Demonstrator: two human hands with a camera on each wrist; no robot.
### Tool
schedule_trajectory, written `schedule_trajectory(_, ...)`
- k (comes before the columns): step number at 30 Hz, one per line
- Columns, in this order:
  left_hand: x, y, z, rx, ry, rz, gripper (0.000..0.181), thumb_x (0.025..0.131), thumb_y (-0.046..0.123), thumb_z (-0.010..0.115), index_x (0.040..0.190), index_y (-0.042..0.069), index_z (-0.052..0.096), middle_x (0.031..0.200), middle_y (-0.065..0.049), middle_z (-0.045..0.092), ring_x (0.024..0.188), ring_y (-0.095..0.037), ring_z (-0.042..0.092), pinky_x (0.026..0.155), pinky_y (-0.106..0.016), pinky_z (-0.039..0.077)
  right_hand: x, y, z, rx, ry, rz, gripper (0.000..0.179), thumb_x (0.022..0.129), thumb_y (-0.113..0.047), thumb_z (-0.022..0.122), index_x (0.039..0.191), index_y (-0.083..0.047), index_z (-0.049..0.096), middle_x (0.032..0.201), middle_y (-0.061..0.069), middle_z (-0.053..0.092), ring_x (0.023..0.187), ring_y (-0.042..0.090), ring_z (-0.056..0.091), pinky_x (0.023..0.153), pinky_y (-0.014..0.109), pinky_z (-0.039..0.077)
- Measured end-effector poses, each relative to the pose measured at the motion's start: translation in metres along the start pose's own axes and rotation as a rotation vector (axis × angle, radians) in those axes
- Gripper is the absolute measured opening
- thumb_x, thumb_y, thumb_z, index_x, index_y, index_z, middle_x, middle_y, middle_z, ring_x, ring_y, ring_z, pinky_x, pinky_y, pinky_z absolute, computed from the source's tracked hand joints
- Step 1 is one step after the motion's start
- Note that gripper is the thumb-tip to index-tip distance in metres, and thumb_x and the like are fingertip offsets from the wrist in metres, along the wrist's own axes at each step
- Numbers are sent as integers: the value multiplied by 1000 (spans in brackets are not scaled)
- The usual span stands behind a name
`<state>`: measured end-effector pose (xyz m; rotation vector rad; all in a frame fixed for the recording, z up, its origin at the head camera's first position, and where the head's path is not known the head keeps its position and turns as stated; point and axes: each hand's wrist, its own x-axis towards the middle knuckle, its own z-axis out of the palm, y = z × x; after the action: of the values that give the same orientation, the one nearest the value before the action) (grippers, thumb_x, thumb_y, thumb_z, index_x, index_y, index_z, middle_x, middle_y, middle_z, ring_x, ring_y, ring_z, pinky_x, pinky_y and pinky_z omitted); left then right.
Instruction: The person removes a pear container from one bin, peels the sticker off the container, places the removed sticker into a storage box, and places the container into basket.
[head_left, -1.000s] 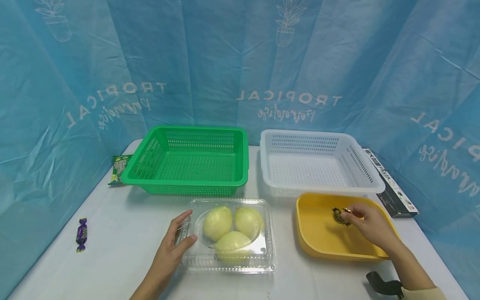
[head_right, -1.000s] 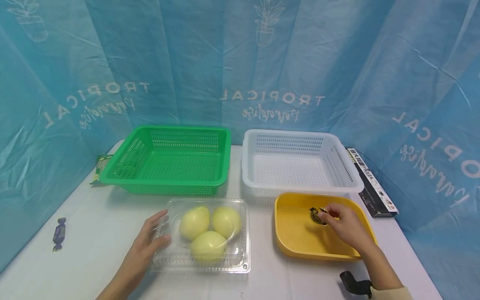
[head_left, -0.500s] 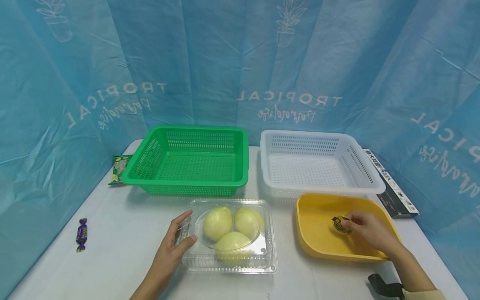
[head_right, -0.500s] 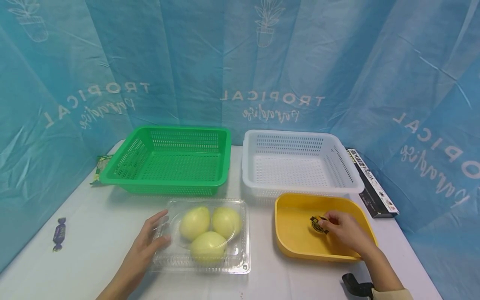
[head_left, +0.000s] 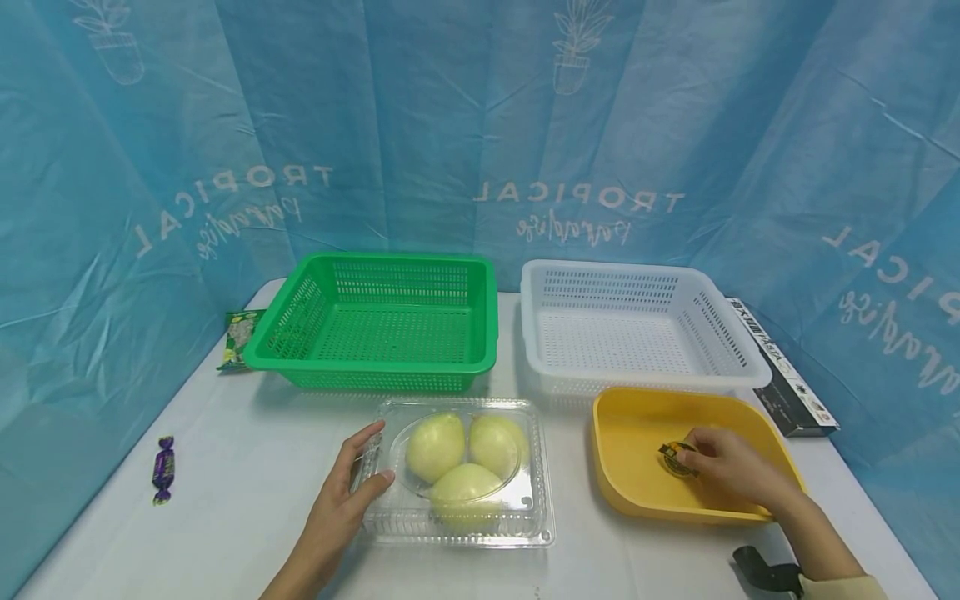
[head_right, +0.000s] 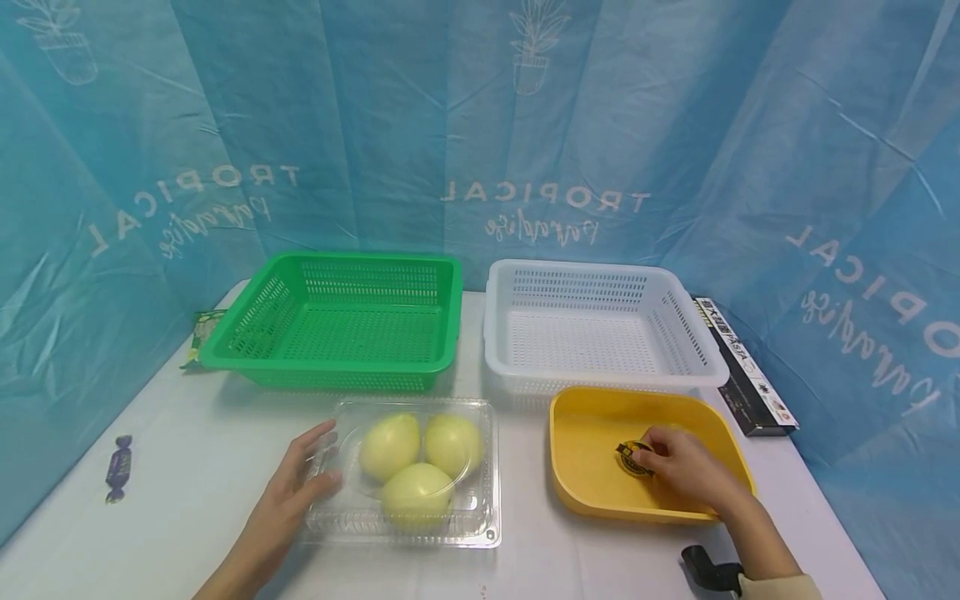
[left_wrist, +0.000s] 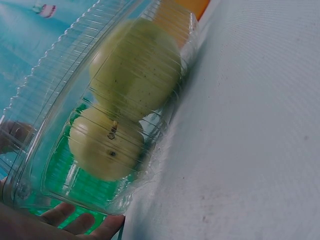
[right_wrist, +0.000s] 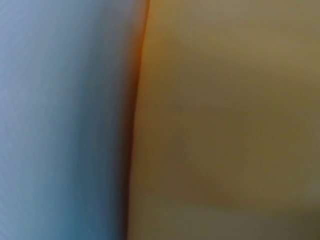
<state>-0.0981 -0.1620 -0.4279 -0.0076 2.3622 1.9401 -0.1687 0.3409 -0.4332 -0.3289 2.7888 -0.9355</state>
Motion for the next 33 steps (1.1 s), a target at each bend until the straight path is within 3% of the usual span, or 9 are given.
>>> schedule_trajectory(10, 1, -3, 0, -1, 1, 11, 58, 94, 26, 56, 145, 28, 28, 158, -3, 14, 145, -44, 0, 108, -72, 7, -1, -4, 2, -47, -38, 16, 18, 87, -28, 66, 82, -11, 62, 71, -3, 51, 62, 1, 41, 53, 19, 32)
schedule_trajectory(23, 1, -4, 0, 2, 9, 16, 59, 93, 26, 57, 145, 27, 29, 157, -3, 16, 146, -42, 1, 110, -69, 6, 1, -2, 6, -113, -25, 44, 17, 86, -29, 68, 85, -12, 62, 71, -3, 50, 64, 3, 40, 53, 20, 31)
schedule_trajectory(33, 1, -2, 0, 2, 3, 16, 59, 94, 26, 56, 145, 27, 28, 158, -4, 14, 146, -42, 0, 110, -69, 5, 1, -1, 5, -135, -9, 20, 25, 85, -31, 68, 100, -11, 66, 85, -3, 60, 74, 5, 46, 62, 20, 40)
